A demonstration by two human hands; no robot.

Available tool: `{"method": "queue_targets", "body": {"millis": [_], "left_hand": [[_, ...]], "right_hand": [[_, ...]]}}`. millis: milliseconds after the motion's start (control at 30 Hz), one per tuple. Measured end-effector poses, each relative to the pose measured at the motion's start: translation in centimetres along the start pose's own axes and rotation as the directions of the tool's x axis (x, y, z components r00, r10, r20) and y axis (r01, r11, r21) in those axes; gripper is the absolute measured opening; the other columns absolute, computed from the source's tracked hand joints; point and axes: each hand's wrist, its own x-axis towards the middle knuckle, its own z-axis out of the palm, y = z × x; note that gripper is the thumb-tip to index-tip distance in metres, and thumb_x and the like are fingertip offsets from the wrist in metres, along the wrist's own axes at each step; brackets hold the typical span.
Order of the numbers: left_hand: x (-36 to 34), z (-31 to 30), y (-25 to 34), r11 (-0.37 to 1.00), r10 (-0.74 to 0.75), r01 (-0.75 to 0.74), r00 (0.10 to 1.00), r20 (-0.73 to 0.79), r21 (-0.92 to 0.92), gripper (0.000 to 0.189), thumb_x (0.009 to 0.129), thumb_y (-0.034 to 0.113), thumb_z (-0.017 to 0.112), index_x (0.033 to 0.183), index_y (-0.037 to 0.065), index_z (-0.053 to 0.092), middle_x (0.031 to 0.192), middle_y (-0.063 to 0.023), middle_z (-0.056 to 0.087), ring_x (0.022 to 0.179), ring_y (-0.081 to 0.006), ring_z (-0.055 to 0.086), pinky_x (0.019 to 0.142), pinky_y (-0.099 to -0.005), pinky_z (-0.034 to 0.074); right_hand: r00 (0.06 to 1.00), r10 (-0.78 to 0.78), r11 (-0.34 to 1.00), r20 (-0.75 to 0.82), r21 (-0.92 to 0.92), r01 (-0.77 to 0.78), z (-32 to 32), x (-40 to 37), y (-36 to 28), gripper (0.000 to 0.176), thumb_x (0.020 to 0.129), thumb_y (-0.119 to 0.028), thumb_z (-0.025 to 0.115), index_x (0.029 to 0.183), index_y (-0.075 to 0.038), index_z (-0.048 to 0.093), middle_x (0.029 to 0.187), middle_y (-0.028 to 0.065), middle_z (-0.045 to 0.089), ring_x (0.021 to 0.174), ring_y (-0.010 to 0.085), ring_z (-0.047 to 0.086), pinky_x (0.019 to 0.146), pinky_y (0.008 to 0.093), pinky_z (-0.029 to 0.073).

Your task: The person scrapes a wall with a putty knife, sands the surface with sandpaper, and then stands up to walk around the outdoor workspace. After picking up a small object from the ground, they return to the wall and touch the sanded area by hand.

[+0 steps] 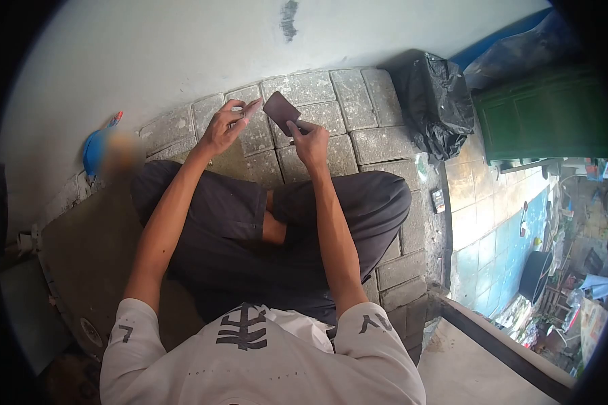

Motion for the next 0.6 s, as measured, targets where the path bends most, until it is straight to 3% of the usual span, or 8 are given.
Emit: {"method": "queue_targets", "body": {"millis": [233, 333, 400, 467, 533, 600], "left_hand": [[0.2, 0.0, 0.1, 0.998, 0.046, -0.046, 0.999, 0.006, 0.034, 0.032, 0.094, 0.028, 0.062, 0.095, 0.000, 0.076, 0.109, -0.0197, 0.065, 0.094, -0.0294, 0.066, 0.080, -0.0423, 0.052], [0.3, -0.2, 1.4, 0.998, -0.035, 0.030, 0.994, 0.101, 0.046, 0.035, 0.098, 0.031, 0.061, 0.092, 0.001, 0.076, 0.104, -0.0189, 0.066, 0.091, -0.0288, 0.066, 0.077, -0.0417, 0.052], [0.3, -0.4, 1.7, 0.979, -0.136, 0.104, 0.974, 0.179, 0.177, 0.039, 0.101, 0.034, 0.058, 0.090, 0.001, 0.076, 0.098, -0.0182, 0.066, 0.089, -0.0287, 0.065, 0.075, -0.0416, 0.051], [0.2, 0.1, 0.6, 0.983, -0.125, 0.103, 0.982, 0.143, 0.152, 0.041, 0.101, 0.035, 0.057, 0.090, 0.000, 0.076, 0.098, -0.0180, 0.065, 0.088, -0.0289, 0.065, 0.075, -0.0417, 0.051], [0.1, 0.5, -0.4, 0.988, -0.109, 0.096, 0.988, 0.107, 0.120, 0.043, 0.102, 0.036, 0.055, 0.090, 0.000, 0.075, 0.099, -0.0177, 0.064, 0.088, -0.0291, 0.065, 0.076, -0.0417, 0.051], [0.1, 0.6, -1.0, 0.979, -0.185, 0.173, 0.975, 0.119, 0.106, 0.046, 0.103, 0.038, 0.052, 0.092, -0.001, 0.074, 0.104, -0.0175, 0.063, 0.091, -0.0300, 0.065, 0.079, -0.0418, 0.051]], "right_hand": [[1.000, -0.010, 0.999, -0.023, 0.039, 0.010, 0.2, 0.0, 0.3, 0.030, 0.085, -0.024, 0.078, 0.094, 0.005, 0.075, 0.076, 0.0209, 0.072, 0.060, 0.0229, 0.068, 0.061, 0.0358, 0.051], [0.998, -0.048, 0.997, -0.034, 0.059, 0.050, 0.3, 0.2, 0.9, 0.033, 0.086, -0.024, 0.076, 0.093, 0.007, 0.073, 0.080, 0.0213, 0.072, 0.068, 0.0269, 0.070, 0.067, 0.0373, 0.052], [1.000, -0.025, 1.000, -0.016, 0.009, 0.025, 0.1, 0.5, 1.3, 0.034, 0.087, -0.024, 0.074, 0.094, 0.008, 0.072, 0.082, 0.0214, 0.072, 0.072, 0.0290, 0.070, 0.070, 0.0381, 0.052], [1.000, -0.002, 0.999, -0.004, -0.044, 0.001, 0.1, 0.8, 1.7, 0.035, 0.088, -0.025, 0.073, 0.096, 0.009, 0.070, 0.084, 0.0216, 0.072, 0.076, 0.0311, 0.071, 0.072, 0.0388, 0.053], [0.997, 0.018, 0.990, -0.074, 0.138, -0.007, 0.5, 0.9, 2.5, 0.036, 0.090, -0.024, 0.069, 0.100, 0.010, 0.067, 0.088, 0.0226, 0.072, 0.082, 0.0322, 0.070, 0.075, 0.0397, 0.053], [0.997, 0.016, 0.984, -0.075, 0.179, -0.003, 0.7, 1.0, 3.0, 0.036, 0.091, -0.024, 0.068, 0.103, 0.010, 0.067, 0.089, 0.0232, 0.072, 0.083, 0.0318, 0.070, 0.076, 0.0399, 0.053]]}}
